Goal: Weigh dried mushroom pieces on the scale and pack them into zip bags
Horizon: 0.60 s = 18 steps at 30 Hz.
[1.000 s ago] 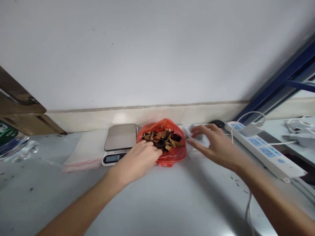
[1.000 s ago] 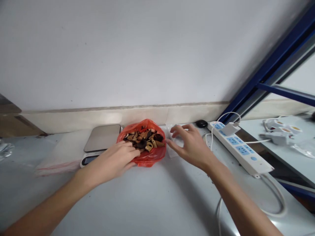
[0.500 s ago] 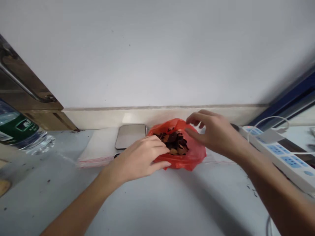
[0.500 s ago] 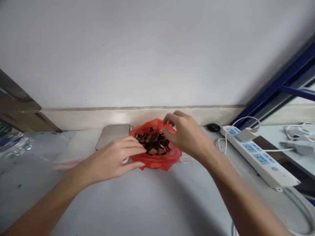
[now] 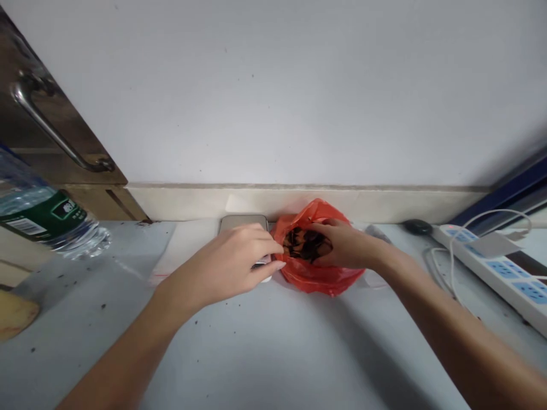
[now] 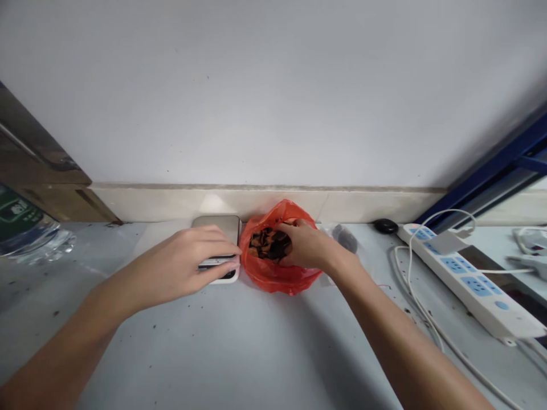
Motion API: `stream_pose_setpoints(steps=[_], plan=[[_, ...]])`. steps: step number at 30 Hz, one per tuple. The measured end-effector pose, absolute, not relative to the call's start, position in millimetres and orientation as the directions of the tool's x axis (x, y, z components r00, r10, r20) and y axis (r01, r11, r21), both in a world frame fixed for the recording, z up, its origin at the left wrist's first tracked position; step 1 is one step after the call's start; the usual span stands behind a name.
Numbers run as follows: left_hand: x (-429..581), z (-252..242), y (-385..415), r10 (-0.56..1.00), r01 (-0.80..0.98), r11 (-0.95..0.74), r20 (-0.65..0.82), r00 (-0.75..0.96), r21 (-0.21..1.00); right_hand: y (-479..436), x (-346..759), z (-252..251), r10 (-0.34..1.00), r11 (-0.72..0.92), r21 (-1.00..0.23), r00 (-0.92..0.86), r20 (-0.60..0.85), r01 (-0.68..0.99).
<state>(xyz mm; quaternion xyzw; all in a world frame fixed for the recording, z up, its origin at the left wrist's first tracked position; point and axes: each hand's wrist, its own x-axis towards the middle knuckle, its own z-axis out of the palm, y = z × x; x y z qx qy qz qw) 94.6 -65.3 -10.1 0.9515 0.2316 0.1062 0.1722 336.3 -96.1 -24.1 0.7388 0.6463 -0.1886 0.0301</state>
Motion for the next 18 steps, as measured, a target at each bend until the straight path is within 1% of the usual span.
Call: stream_pose_setpoints(steps=[3,6,11,14,18], plan=[[93.2,-9.8,-63.6,0.470,0.404,-0.835,0.102,0.877,0.373,-96.4,337.9,-23.5,0.957,-0.138,-0.171,0.087,-0.276,0.976],[87.3,-6.6,-60.1,0.482,0.420,-0.826,0.086,0.872,0.377,-96.3,336.7,-18.7,0.961,-0.132,-0.181,0.080,-0.266,0.975],[70.6,2.5,-51.7,0.567,0.502,-0.777,0.077,0.820,0.379,-93.0,337.8,-10.3,0.956,-0.156,-0.196,0.097,-0.278,0.968],[60.8,3.3,-47.1,0.657,0.604,-0.700,0.011,0.754,0.380,-91.2,337.3,-13.9,0.951,-0.176,-0.195,0.115,-0.288,0.965],[55.4,2.6,-46.6,0.723,0.687,-0.603,-0.087,0.686,0.406,-90.0,331.3,-23.3,0.964,-0.158,-0.185,0.111,-0.241,0.970]])
